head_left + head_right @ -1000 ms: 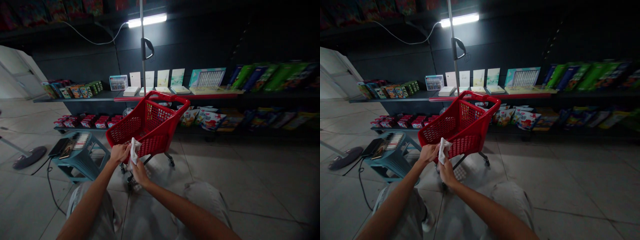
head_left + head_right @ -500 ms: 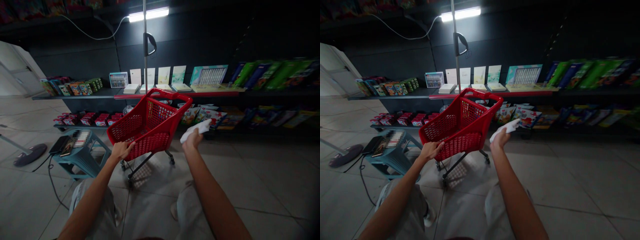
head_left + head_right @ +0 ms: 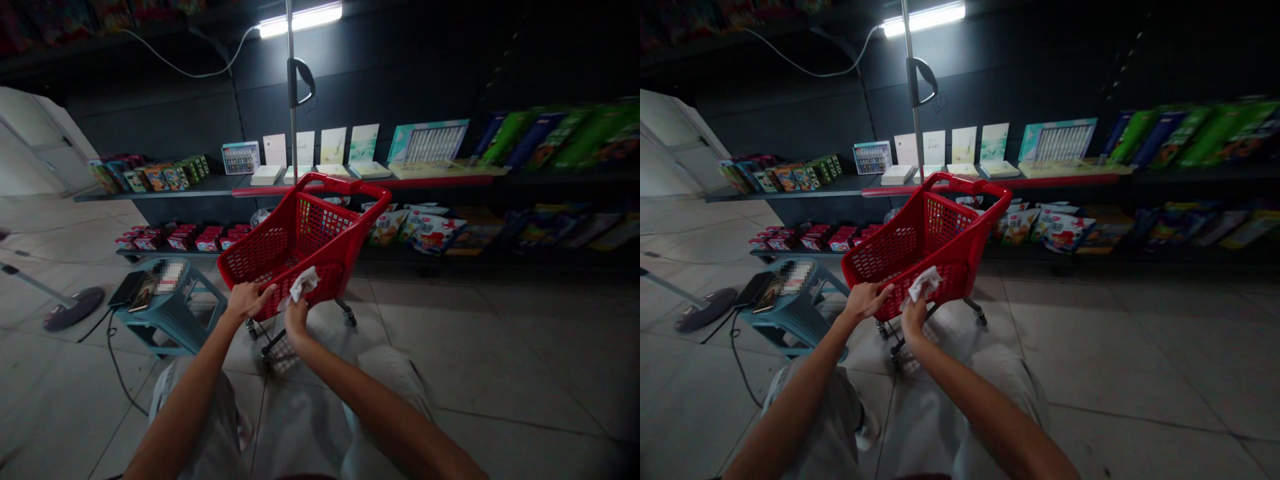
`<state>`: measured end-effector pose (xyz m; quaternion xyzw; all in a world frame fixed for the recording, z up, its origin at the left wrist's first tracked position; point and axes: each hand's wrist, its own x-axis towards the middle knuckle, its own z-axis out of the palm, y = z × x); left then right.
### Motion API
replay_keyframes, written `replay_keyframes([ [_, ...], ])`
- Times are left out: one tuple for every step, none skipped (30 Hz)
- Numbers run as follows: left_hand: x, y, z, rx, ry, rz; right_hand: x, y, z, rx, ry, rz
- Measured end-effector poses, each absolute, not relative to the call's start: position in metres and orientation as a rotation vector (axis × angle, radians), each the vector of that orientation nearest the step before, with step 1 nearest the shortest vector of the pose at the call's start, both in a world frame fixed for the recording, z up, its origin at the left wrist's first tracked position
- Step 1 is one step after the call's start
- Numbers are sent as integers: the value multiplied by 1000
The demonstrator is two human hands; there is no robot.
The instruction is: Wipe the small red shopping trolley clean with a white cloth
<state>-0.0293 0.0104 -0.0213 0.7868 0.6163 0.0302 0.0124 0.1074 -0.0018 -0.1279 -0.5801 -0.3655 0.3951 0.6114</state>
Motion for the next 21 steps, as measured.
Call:
replay_keyframes([
  [-31, 12, -21, 2447, 1919, 90, 97, -12, -131, -1323, -882, 951],
  [-32, 12, -21, 2442, 1923, 89, 88, -22, -133, -1289, -935, 993],
  [-33, 13, -21, 2436, 1931, 89, 81, -32, -134, -1246, -987, 1035],
  [-33, 14, -21, 2433, 1935, 91, 76, -40, -134, -1196, -1044, 1073],
  [-34, 14, -22, 2432, 1937, 96, 73, -47, -134, -1160, -1083, 1108],
  [-35, 14, -22, 2433, 1933, 102, 71, -52, -132, -1140, -1103, 1141],
  [-35, 14, -23, 2434, 1931, 108, 70, -55, -130, -1130, -1109, 1173],
  [-36, 15, -24, 2435, 1931, 114, 71, -57, -127, -1123, -1100, 1202],
  [-36, 15, -25, 2437, 1935, 120, 73, -56, -124, -1108, -1076, 1231],
  [-37, 15, -25, 2440, 1941, 129, 76, -55, -121, -1082, -1035, 1268],
  [-37, 15, -26, 2445, 1947, 138, 79, -52, -117, -1044, -976, 1321],
  [-38, 15, -26, 2453, 1949, 150, 83, -48, -112, -997, -893, 1389],
  [-38, 16, -26, 2461, 1947, 163, 88, -43, -108, -944, -789, 1466],
  [-39, 16, -26, 2466, 1942, 172, 94, -37, -103, -890, -671, 1543],
  [-39, 16, -26, 2471, 1937, 180, 100, -30, -98, -842, -551, 1611],
  [-39, 15, -26, 2473, 1932, 183, 108, -23, -94, -809, -439, 1656],
  [-39, 15, -26, 2471, 1928, 181, 118, -16, -90, -788, -347, 1671],
  [-38, 15, -26, 2467, 1927, 178, 129, -8, -86, -787, -286, 1658],
  [-38, 15, -26, 2462, 1930, 175, 142, 0, -82, -800, -251, 1623],
  [-37, 15, -26, 2456, 1935, 173, 156, 8, -78, -811, -240, 1568],
  [-36, 14, -26, 2450, 1941, 171, 172, 17, -75, -821, -245, 1498],
])
